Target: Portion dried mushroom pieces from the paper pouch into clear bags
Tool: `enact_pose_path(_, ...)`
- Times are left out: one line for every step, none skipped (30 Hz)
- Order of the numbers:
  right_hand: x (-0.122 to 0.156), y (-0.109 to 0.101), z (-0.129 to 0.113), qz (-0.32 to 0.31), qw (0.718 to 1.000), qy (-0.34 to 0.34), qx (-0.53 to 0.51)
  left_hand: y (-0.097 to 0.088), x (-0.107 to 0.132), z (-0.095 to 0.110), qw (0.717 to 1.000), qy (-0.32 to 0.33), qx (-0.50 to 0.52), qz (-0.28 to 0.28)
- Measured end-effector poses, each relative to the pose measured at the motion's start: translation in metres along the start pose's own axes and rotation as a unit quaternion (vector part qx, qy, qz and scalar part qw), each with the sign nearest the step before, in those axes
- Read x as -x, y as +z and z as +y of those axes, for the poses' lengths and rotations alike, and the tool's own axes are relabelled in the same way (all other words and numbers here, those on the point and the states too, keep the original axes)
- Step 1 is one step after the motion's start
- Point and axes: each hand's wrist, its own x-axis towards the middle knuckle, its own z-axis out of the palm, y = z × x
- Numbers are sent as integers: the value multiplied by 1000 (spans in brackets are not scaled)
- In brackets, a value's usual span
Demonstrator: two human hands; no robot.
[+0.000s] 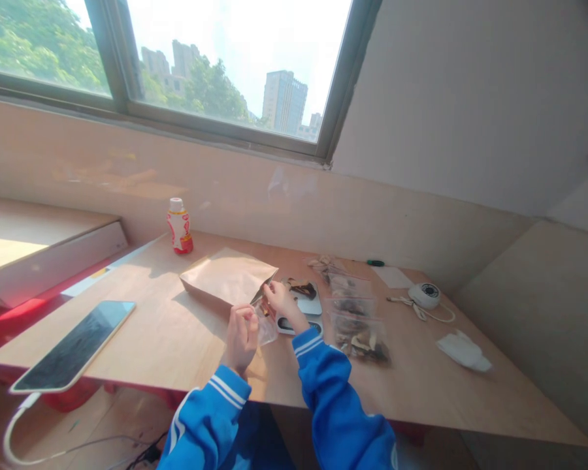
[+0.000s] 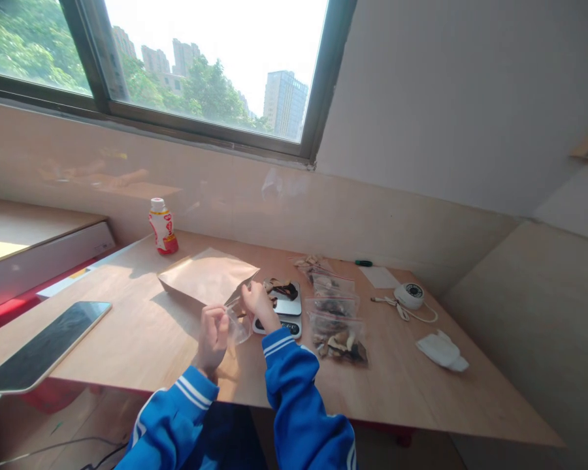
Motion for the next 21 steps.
enact_pose_path(2, -5, 0, -15, 1000, -13, 6, 0, 2, 1, 999, -1, 29, -30)
enact_pose_path(5, -11, -1, -26, 999, -25, 11, 1, 3, 2, 997, -4, 55, -53)
enact_pose_path(7, -17, -1, -33, 999, -36, 15, 1, 5, 3, 995, -11, 73, -67)
enact_pose_path(9, -25, 0, -32, 998, -45, 16, 2, 6, 4, 994, -18, 85, -70)
enact_pose_path(11, -33, 1, -23, 998, -56, 19, 2, 7, 5, 993, -24, 92, -66)
enact_pose_path(13, -41, 4, -6, 997, -70, 29, 3, 7, 5, 993, -29, 96, -56)
enact_pose_path(16, -50, 9, 15, 995, -84, 45, 3, 7, 6, 994, -37, 98, -40)
enact_pose_path(18, -58, 14, 39, 992, -95, 73, 3, 7, 7, 994, -46, 100, -23)
enact_pose_path(21, -66, 21, 58, 988, -99, 108, 3, 6, 8, 993, -56, 101, -8)
enact_pose_path(24, -72, 29, 66, 983, -91, 142, 3, 5, 8, 992, -66, 103, 5)
enact_pose_path(27, -77, 37, 63, 980, -75, 172, 3, 3, 9, 991, -77, 106, 13)
enact_pose_path(30, -81, 44, 50, 978, -55, 193, 3, 2, 9, 990, -89, 107, 18)
enact_pose_path(33, -83, 51, 33, 978, -38, 205, 3, 1, 9, 989, -102, 108, 21)
enact_pose_path(34, -83, 56, 16, 977, -28, 210, 3, 1, 9, 987, -115, 106, 24)
enact_pose_path(35, -83, 61, 3, 977, -26, 210, 3, 0, 7, 987, -125, 102, 25)
enact_pose_path(36, -81, 64, -3, 978, -29, 206, 3, 1, 6, 986, -132, 98, 25)
enact_pose_path(36, -79, 66, -4, 979, -34, 201, 4, 1, 4, 986, -137, 94, 23)
enact_pose_path(36, -77, 67, 0, 980, -39, 195, 5, 2, 2, 985, -143, 93, 19)
enact_pose_path(36, -75, 68, 7, 981, -43, 190, 5, 3, 0, 984, -148, 95, 14)
enact_pose_path(35, -73, 68, 15, 981, -47, 185, 6, 3, -1, 983, -156, 99, 10)
enact_pose_path(35, -71, 68, 23, 982, -52, 180, 7, 4, -2, 981, -165, 103, 5)
